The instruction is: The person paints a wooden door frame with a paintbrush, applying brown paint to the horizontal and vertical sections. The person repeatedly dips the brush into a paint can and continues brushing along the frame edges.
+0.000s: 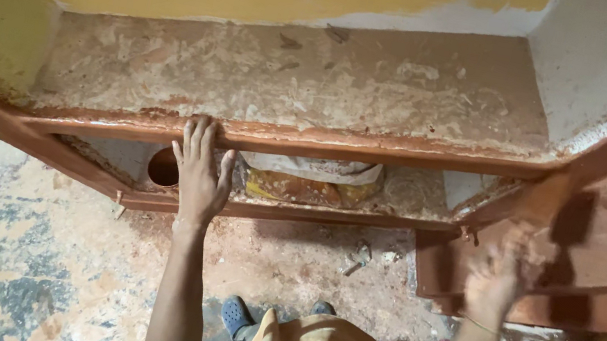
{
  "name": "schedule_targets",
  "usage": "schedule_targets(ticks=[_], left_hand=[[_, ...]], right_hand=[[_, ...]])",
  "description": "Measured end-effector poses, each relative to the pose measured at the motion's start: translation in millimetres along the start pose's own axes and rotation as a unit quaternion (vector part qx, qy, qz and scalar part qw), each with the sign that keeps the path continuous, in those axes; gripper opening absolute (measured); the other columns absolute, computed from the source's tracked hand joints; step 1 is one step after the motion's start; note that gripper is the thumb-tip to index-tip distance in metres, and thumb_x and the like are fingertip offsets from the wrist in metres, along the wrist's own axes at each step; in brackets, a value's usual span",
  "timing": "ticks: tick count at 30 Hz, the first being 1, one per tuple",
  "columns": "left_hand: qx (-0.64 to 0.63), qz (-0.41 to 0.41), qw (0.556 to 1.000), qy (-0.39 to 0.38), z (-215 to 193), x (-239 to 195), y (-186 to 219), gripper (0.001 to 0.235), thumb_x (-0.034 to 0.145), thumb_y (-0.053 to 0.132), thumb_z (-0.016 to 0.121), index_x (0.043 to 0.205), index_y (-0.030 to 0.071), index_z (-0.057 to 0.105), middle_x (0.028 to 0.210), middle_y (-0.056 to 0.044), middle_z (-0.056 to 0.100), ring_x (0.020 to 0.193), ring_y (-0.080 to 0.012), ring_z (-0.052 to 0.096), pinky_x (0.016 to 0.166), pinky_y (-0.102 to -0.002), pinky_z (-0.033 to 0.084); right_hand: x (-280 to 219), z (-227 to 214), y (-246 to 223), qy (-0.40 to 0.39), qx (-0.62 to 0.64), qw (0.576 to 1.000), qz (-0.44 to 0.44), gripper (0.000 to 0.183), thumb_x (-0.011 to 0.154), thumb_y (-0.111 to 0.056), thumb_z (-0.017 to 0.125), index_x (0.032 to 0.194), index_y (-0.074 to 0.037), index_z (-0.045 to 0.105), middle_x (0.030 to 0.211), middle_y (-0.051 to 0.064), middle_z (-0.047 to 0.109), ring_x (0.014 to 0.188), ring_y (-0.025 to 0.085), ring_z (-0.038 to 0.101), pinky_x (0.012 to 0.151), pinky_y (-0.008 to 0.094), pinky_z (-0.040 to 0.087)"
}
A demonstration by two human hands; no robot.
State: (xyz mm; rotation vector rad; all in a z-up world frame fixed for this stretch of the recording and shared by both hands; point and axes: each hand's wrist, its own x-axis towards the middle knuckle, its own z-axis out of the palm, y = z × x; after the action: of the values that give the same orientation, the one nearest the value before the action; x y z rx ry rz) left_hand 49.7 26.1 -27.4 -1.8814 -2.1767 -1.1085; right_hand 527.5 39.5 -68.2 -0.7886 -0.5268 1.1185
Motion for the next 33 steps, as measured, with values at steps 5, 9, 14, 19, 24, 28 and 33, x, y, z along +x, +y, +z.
schedule_targets(ticks=[5,9,14,19,24,28,33], left_hand=[[-0.002,-0.014,1.000,-0.006,-2.7,0.5,3.8,0.055,0.107,0.036,0.047,0.153,0.008,0.040,0.162,-0.016,0.037,0.155,-0.0382,0.022,0.122,-0.065,0.010],[-0.006,-0.019,1.000,-0.003,-2.0,-0.3,3.9,0.053,0.108,0.035,0.046,0.153,0.008,0.040,0.163,-0.016,0.035,0.156,-0.0380,0.021,0.122,-0.065,0.010],[0.000,-0.021,1.000,-0.017,-3.7,0.6,1.5,0.053,0.108,0.035,0.045,0.154,0.008,0.040,0.163,-0.016,0.035,0.156,-0.0370,0.021,0.123,-0.065,0.009],[-0.003,-0.024,1.000,-0.019,-4.8,-0.8,2.2,0.055,0.107,0.037,0.045,0.154,0.009,0.040,0.163,-0.016,0.035,0.156,-0.0379,0.020,0.123,-0.065,0.009],[-0.007,-0.017,1.000,-0.022,-4.2,-0.1,3.2,0.058,0.108,0.038,0.045,0.155,0.006,0.037,0.164,-0.018,0.033,0.156,-0.0396,0.018,0.123,-0.065,0.009],[0.003,-0.002,1.000,-0.017,-3.5,0.6,2.5,0.059,0.108,0.039,0.045,0.155,0.005,0.037,0.163,-0.019,0.033,0.156,-0.0398,0.019,0.123,-0.064,0.011],[0.007,-0.013,1.000,-0.024,-5.0,0.8,4.2,0.057,0.107,0.039,0.046,0.154,0.006,0.039,0.163,-0.018,0.034,0.156,-0.0397,0.020,0.122,-0.065,0.010]], right_hand=[[-42.5,51.6,73.7,-0.159,-0.037,0.986,0.040,0.026,0.105,-0.018,0.057,0.130,-0.018,0.051,0.081,-0.004,0.051,0.055,0.004,0.045,0.039,0.016,0.042],[-80.2,58.0,95.9,-0.304,-0.056,0.936,0.168,0.037,0.103,-0.020,0.053,0.139,-0.020,0.042,0.078,-0.003,0.051,0.052,0.004,0.045,0.038,0.017,0.044],[-56.8,42.8,79.5,-0.342,-0.012,0.917,0.205,0.037,0.106,-0.018,0.054,0.141,-0.014,0.044,0.084,-0.001,0.050,0.056,0.004,0.043,0.037,0.017,0.037],[-3.7,-13.3,17.8,-0.140,-0.034,0.982,0.126,0.035,0.102,-0.011,0.058,0.137,-0.017,0.057,0.091,-0.001,0.055,0.060,0.003,0.044,0.041,0.016,0.038],[13.1,-45.0,-11.4,0.029,-0.029,0.999,-0.004,0.030,0.112,-0.021,0.059,0.141,-0.022,0.056,0.095,-0.004,0.053,0.062,0.004,0.045,0.047,0.018,0.043],[9.1,-20.1,5.8,0.133,-0.103,0.986,0.000,0.029,0.113,-0.017,0.059,0.141,-0.020,0.053,0.112,-0.011,0.065,0.085,0.002,0.065,0.059,0.017,0.053],[-42.1,52.0,89.6,-0.165,-0.025,0.984,0.058,0.031,0.102,-0.022,0.062,0.128,-0.016,0.048,0.109,-0.011,0.055,0.061,0.004,0.044,0.044,0.016,0.041]])
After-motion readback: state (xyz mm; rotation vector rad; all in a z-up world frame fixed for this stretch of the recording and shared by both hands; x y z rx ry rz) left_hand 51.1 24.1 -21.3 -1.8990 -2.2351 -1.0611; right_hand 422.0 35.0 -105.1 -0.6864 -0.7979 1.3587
